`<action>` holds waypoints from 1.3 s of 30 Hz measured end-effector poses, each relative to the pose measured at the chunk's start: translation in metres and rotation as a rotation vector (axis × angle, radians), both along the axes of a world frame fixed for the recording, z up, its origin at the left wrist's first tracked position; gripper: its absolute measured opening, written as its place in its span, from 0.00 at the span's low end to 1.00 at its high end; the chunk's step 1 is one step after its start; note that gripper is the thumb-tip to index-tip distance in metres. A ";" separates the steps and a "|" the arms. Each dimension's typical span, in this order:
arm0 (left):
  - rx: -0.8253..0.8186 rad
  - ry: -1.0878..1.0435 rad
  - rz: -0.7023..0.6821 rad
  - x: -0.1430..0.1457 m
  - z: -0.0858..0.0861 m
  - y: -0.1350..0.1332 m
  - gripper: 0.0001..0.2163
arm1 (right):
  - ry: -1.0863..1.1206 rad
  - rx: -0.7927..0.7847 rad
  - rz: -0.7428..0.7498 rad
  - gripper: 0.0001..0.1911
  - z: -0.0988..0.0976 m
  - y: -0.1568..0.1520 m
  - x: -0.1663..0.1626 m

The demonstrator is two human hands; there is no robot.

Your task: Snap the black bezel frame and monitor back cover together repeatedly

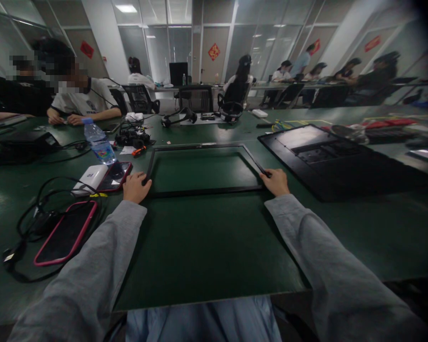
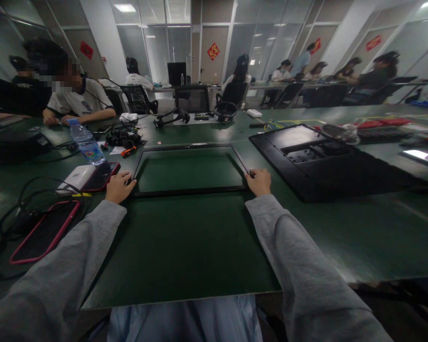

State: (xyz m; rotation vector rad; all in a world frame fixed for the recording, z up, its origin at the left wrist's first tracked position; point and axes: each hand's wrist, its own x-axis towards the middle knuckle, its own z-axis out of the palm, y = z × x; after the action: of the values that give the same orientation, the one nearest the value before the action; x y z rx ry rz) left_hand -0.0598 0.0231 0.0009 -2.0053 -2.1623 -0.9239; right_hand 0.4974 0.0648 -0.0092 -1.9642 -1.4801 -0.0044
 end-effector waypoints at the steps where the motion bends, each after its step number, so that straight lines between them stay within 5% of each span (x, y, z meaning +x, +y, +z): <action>1: -0.009 0.000 0.002 0.000 0.000 0.000 0.14 | 0.004 -0.016 -0.009 0.17 0.000 -0.001 0.000; 13: 0.008 -0.049 -0.016 -0.001 -0.002 0.003 0.17 | 0.007 -0.040 0.006 0.19 -0.006 0.001 0.003; 19: 0.061 -0.169 -0.203 0.016 0.001 0.000 0.18 | -0.008 -0.014 0.011 0.18 -0.007 0.003 0.002; 26: -0.071 -0.041 -0.323 0.045 0.010 -0.022 0.24 | 0.037 0.013 -0.005 0.16 -0.002 0.003 0.001; 32: -0.172 0.061 -0.375 0.046 0.020 -0.031 0.33 | 0.013 -0.024 -0.004 0.18 0.000 0.001 0.000; 39: -0.196 0.126 -0.398 0.046 0.018 -0.030 0.31 | -0.043 -0.068 -0.011 0.21 0.000 0.000 0.000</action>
State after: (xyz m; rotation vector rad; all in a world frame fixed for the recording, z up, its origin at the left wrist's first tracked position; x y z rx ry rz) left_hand -0.0138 -0.0074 0.0189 -2.5715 -1.8886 -0.6103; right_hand 0.4976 0.0647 -0.0096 -2.0386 -1.5150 -0.0018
